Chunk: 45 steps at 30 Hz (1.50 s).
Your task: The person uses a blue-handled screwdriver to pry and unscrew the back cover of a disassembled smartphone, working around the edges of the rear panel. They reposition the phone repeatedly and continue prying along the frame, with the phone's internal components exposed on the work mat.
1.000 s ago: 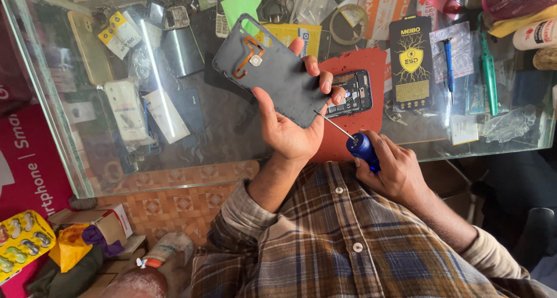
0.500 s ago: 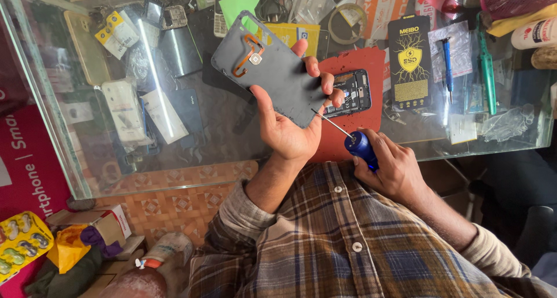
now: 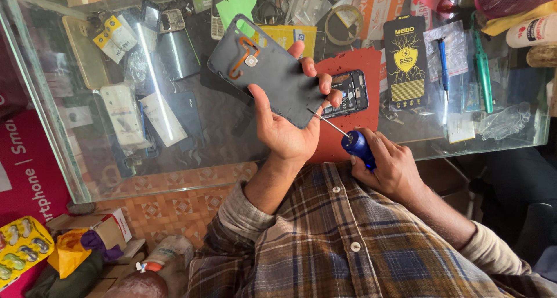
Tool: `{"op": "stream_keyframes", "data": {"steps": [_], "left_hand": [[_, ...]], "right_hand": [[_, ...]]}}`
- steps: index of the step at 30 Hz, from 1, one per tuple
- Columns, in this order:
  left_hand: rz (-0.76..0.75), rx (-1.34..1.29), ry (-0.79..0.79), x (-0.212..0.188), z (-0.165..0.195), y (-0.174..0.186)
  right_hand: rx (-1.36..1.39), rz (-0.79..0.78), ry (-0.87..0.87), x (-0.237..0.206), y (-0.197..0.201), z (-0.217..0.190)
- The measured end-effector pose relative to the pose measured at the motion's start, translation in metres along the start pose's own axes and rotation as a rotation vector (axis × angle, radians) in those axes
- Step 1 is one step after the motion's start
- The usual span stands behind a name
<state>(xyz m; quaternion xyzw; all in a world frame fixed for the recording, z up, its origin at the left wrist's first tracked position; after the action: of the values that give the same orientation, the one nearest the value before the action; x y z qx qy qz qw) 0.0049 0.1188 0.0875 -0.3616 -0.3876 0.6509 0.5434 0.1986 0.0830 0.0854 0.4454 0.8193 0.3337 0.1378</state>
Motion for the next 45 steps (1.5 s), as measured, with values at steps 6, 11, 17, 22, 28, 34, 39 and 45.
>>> {"op": "stream_keyframes", "data": {"steps": [6,11,17,22,28,34,39,45], "left_hand": [[0.012,-0.005,0.011,-0.0012,-0.0008,-0.001],[0.029,-0.027,0.014,0.0017,-0.0002,-0.0006],[0.014,-0.032,0.015,0.0048,-0.0014,-0.0022],[0.031,-0.029,0.025,0.0042,-0.0014,-0.0023],[0.034,-0.036,0.011,0.0063,-0.0013,-0.0015],[0.025,-0.005,0.002,0.0052,0.0006,-0.0034],[0.037,-0.01,0.005,0.0032,0.0009,-0.0058],[0.047,-0.009,-0.001,0.0041,0.0024,-0.0021]], "right_hand": [[0.024,0.011,-0.005,0.0,0.0003,-0.002],[0.013,0.024,-0.015,0.0009,0.0005,-0.0023],[0.007,0.038,-0.038,0.0008,-0.0006,-0.0013],[0.023,0.057,-0.036,0.0007,-0.0023,-0.001],[0.023,0.049,-0.063,0.0003,-0.0024,0.0],[0.025,0.06,-0.044,0.0013,-0.0008,-0.0016],[0.05,0.077,-0.074,0.0006,0.0004,0.0004],[0.026,0.024,0.003,0.0016,-0.0023,0.001]]}}
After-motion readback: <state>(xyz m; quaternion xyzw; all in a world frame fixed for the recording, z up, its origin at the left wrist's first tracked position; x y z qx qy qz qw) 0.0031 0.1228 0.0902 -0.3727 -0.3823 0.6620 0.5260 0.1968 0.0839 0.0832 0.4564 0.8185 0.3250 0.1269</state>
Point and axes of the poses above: each hand's wrist, its own x-axis towards the middle knuckle, its own y-axis out of the back of the hand, z = x × y, the point moved 4 cm from there along x, towards the middle knuckle, and after that the axes turned 7 degrees about x, right-handed, at the moved point
